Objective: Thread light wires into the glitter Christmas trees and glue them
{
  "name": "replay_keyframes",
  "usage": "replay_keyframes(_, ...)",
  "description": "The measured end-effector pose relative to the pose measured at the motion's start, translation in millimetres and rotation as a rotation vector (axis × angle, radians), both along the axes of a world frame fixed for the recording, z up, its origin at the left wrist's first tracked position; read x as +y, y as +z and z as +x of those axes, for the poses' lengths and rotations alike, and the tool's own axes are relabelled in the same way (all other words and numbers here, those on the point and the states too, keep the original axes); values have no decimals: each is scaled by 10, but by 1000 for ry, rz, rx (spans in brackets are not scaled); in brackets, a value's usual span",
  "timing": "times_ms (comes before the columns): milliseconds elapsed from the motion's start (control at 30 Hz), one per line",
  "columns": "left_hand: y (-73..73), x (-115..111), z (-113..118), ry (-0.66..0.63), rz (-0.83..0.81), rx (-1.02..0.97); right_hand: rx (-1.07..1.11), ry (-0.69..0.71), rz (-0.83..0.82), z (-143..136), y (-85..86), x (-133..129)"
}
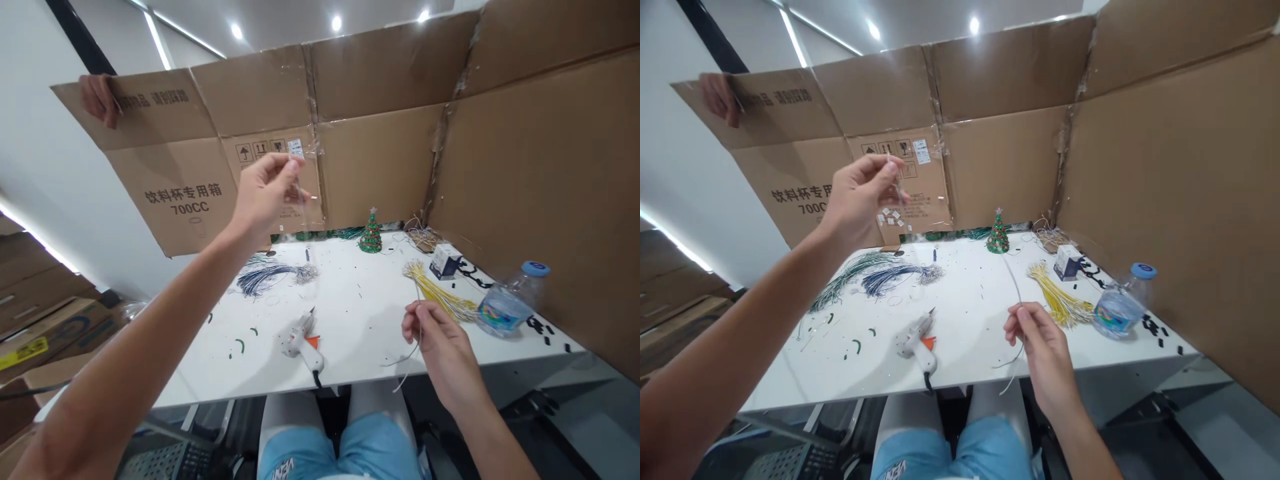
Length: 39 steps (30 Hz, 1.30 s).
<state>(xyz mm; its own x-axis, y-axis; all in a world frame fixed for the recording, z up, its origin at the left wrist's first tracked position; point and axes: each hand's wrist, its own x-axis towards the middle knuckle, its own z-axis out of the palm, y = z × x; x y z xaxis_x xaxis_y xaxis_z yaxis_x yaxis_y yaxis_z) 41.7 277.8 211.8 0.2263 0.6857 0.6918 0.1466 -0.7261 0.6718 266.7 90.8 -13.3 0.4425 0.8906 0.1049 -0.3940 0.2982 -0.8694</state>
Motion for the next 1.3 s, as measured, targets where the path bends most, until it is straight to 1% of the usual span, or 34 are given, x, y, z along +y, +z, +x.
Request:
replay_keyframes(33, 42, 63, -56, 55, 74, 13, -2, -32, 13, 76, 12, -28)
replay_keyframes(67, 62, 126, -112, 89, 131, 76, -15, -60, 16, 152, 28, -54)
replay_keyframes(100, 51, 187, -165, 105, 161, 168, -34, -87, 11, 224, 47, -78)
replay_keyframes(133, 7, 244, -211, 91, 143, 306, -54, -112, 1, 291, 66, -100)
replay_keyframes(167, -72, 297, -248, 76, 115, 455, -72, -130, -10, 352, 84, -118)
replay_keyframes(233, -326, 391, -286, 55, 40, 722, -93, -140, -29, 449, 112, -146)
replay_keyframes(267, -489, 433, -288, 39, 8, 785, -96, -133, -34, 486, 120, -153)
replay_keyframes(367, -1019, 560, -255, -21, -66, 888, -97, -104, -48, 562, 120, -147)
replay_keyframes(433, -1327, 663, -230, -54, -109, 937, -96, -101, -51, 598, 98, -118)
replay_keyframes(500, -1559, 789, -216, -72, -143, 977, -95, -99, -61, 632, 59, -73)
replay_keyframes(533, -1644, 860, -213, -81, -159, 999, -93, -98, -71, 651, 33, -47)
replay_keyframes(600, -1764, 1008, -214, -101, -189, 1045, -88, -100, -99, 693, -28, 10)
replay_keyframes(667, -1832, 1148, -214, -115, -218, 1096, -78, -111, -126, 740, -97, 67)
replay_keyframes(767, -1880, 1309, -198, -109, -258, 1166, -39, -116, -162, 810, -201, 151)
replay_keyframes(867, -1903, 1394, -135, -64, -289, 1201, 34, -97, -197, 866, -296, 227)
replay_keyframes(967, -1920, 1439, -2, -20, -305, 1188, 96, -78, -223, 903, -371, 285)
replay_keyframes(1067, -1935, 1504, 206, -19, -299, 1143, 133, -61, -253, 923, -414, 332)
replay_keyframes(1167, -1954, 1603, 494, -38, -276, 1055, 147, -73, -281, 923, -441, 397)
replay_keyframes(1233, -1971, 1644, 731, -76, -262, 969, 137, -99, -308, 916, -468, 455)
replay_keyframes(1300, -1986, 1621, 990, -161, -267, 882, 108, -126, -328, 906, -512, 517)
